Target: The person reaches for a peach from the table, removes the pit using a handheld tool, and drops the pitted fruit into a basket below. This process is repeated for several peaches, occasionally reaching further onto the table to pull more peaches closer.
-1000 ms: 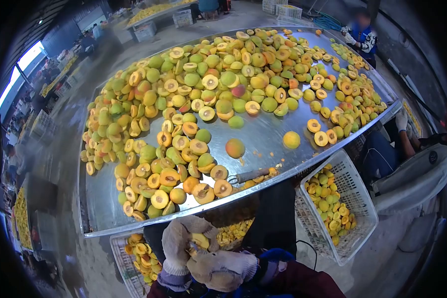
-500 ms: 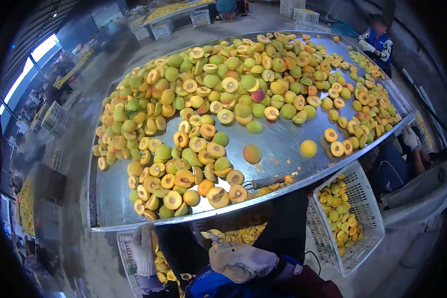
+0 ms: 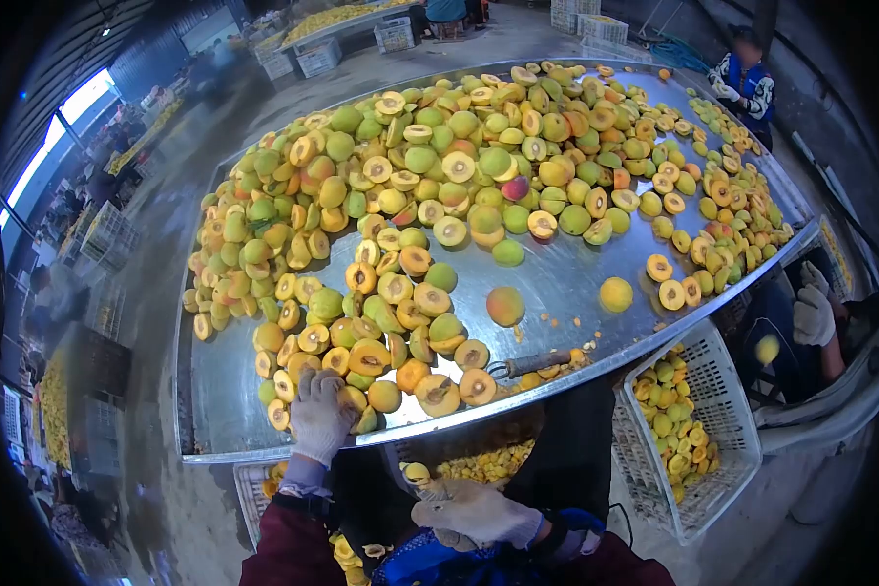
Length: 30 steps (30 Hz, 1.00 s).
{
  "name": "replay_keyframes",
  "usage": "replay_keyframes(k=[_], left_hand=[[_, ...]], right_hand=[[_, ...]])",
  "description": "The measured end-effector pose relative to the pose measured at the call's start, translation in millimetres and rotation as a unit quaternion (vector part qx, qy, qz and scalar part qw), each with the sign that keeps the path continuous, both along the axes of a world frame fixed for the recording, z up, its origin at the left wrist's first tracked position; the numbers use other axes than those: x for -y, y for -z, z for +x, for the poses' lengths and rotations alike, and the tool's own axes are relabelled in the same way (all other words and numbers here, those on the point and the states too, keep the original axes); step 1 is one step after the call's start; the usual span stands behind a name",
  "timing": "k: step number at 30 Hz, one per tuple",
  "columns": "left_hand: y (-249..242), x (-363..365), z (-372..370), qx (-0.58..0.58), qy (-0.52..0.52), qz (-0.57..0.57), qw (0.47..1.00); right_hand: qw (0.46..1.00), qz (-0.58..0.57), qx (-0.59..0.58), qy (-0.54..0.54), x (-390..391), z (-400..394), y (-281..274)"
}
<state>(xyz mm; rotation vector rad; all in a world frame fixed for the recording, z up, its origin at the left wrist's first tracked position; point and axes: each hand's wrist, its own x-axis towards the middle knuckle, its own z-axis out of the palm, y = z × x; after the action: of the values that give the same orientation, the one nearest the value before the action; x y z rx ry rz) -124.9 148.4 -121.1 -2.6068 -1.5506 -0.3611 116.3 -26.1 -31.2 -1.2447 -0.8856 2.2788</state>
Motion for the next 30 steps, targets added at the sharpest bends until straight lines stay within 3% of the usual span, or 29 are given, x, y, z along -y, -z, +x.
replay_keyframes(k=[1, 5, 7, 9, 12, 13, 14, 16, 17, 19, 20, 21, 22, 23, 24, 25, 26, 27, 28, 29, 30], left_hand=[[4, 1, -3, 0.053, 0.03, 0.001, 0.998], [5, 16, 1, 0.059, 0.046, -0.009, 0.997], [-6, 16, 6, -0.02, -0.077, -0.116, 0.99], [-10, 10, 1, -0.025, -0.049, -0.129, 0.99], [-16, 9, -7, 0.18, -0.062, -0.206, 0.96], [-17, 11, -7, 0.179, -0.064, -0.208, 0.959], [-19, 14, -4, 0.352, -0.075, -0.274, 0.892], [-51, 30, 15, 0.622, -0.086, -0.388, 0.675], [-71, 48, 24, 0.622, -0.086, -0.388, 0.674], [-102, 75, 37, 0.607, 0.112, -0.444, 0.649], [-119, 75, 43, 0.437, 0.171, -0.366, 0.804], [-129, 73, 49, 0.238, 0.218, -0.266, 0.908], [-118, 76, 54, 0.264, 0.084, -0.24, 0.93], [-101, 74, 51, 0.321, -0.002, -0.234, 0.918], [-75, 71, 42, 0.448, -0.025, -0.304, 0.84], [-71, 68, 40, 0.563, -0.045, -0.368, 0.739], [-71, 73, 39, 0.561, -0.045, -0.369, 0.74], [-73, 83, 41, 0.644, -0.042, -0.43, 0.631], [-79, 89, 46, 0.715, -0.038, -0.479, 0.508], [-80, 91, 52, 0.715, -0.038, -0.478, 0.509], [-80, 94, 58, 0.741, -0.04, -0.47, 0.477]], right_hand=[[1.0, 0.0, -0.002, 0.0, -4, -2, -5], [0.995, 0.054, 0.053, -0.062, -13, -9, -13], [0.991, 0.072, 0.078, -0.084, -11, -9, -15], [0.99, 0.067, 0.103, -0.07, -9, -6, -18], [0.987, 0.059, 0.143, -0.038, -3, -5, -21], [0.988, 0.057, 0.142, -0.039, -1, -6, -18], [0.988, 0.061, 0.137, -0.035, 0, -7, -13], [0.989, 0.064, 0.131, -0.029, -4, -9, -15], [0.973, 0.124, 0.182, -0.064, -10, -9, -24], [0.95, 0.18, 0.235, -0.098, -8, -10, -16], [0.876, 0.365, 0.308, -0.063, 2, -14, 8], [0.763, 0.533, 0.365, -0.026, 8, -16, 21], [0.765, 0.532, 0.363, -0.028, 9, -17, 15], [0.834, 0.405, 0.373, -0.03, 7, -18, 3], [0.884, 0.274, 0.379, -0.03, 3, -17, -6], [0.883, 0.276, 0.379, -0.028, 2, -15, -10], [0.912, 0.268, 0.31, 0.005, 4, -14, -12], [0.936, 0.259, 0.237, 0.036, 5, -14, -15], [0.936, 0.26, 0.236, 0.035, 1, -13, -24], [0.937, 0.243, 0.25, -0.019, -6, -13, -36], [0.936, 0.222, 0.263, -0.073, -9, -14, -41]])
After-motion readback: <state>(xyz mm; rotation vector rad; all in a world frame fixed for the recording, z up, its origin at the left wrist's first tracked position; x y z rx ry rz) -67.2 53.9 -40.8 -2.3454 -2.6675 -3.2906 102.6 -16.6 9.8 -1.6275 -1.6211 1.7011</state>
